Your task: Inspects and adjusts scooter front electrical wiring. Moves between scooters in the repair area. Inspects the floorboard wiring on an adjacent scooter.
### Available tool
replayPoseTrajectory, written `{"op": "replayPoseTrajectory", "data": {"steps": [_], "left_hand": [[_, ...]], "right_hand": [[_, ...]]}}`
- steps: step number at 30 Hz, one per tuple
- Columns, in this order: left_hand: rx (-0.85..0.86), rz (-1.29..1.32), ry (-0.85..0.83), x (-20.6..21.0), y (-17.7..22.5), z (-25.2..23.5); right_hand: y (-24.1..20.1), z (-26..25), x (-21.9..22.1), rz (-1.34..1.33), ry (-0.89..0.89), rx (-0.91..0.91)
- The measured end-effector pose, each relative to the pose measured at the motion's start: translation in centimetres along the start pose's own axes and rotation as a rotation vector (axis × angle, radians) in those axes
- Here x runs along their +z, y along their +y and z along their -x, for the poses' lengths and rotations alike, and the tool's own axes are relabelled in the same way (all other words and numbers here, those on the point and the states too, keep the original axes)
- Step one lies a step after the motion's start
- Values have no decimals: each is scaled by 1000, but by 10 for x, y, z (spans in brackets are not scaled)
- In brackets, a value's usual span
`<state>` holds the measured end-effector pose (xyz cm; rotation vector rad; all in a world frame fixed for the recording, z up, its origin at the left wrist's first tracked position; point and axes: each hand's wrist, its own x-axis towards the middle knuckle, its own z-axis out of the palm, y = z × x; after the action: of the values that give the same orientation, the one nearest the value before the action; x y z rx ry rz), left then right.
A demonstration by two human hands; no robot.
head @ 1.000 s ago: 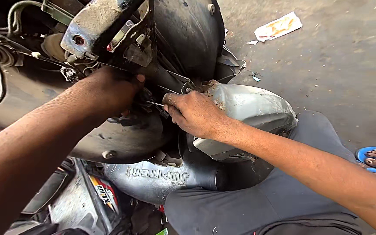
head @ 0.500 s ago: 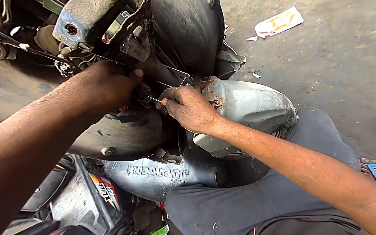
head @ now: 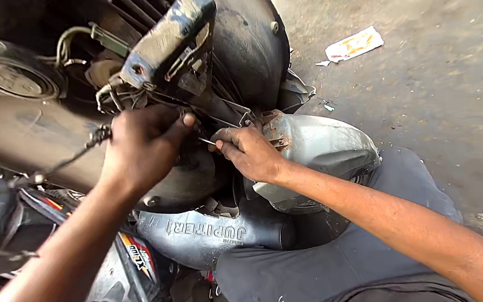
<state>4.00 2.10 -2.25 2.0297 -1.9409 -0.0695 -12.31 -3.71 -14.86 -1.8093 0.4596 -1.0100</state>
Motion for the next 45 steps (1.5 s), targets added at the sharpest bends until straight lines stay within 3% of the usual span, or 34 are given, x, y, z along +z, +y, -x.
{"op": "replayPoseTrajectory", "data": {"steps": [4,9,13,15,17,23,25,27,29,33,37,40,42,45], "left_hand": [[115,68,166,14,-12,8],[3,100,215,16,-7,9],[-163,94,-6,1,9,-1],[-152,127,-134,-5,10,-6],[-119,134,-153,-5,11,-7],[62,91,198,21,-5,12],[47,328,308,18,-11,13],[-63,734,457,2,-14,0],[-90,904,524,0,-8,-5],[-71,791,422,-7,-3,6],[-62,705,411,-7,-4,20],[-39,646,374,-2,-5,35],[-35,491,334,4,-4,49],[-67,141,294,30,4,62]], "right_hand": [[1,1,0,-1,11,-7],[-3,-7,0,85,-30,-45],[2,-11,1,39,-39,-82],[3,-12,2,20,-42,-81],[2,-12,1,3,-43,-72],[1,-12,1,25,-47,-69],[1,-13,2,22,-65,-77],[2,-15,3,29,-88,-111],[2,-10,6,47,-98,-111],[-8,5,-8,175,-63,-60],[-13,8,-5,137,198,29],[-19,-3,0,61,241,146],[-21,-12,0,-119,234,191],[-37,-14,-7,-597,215,315]]}}
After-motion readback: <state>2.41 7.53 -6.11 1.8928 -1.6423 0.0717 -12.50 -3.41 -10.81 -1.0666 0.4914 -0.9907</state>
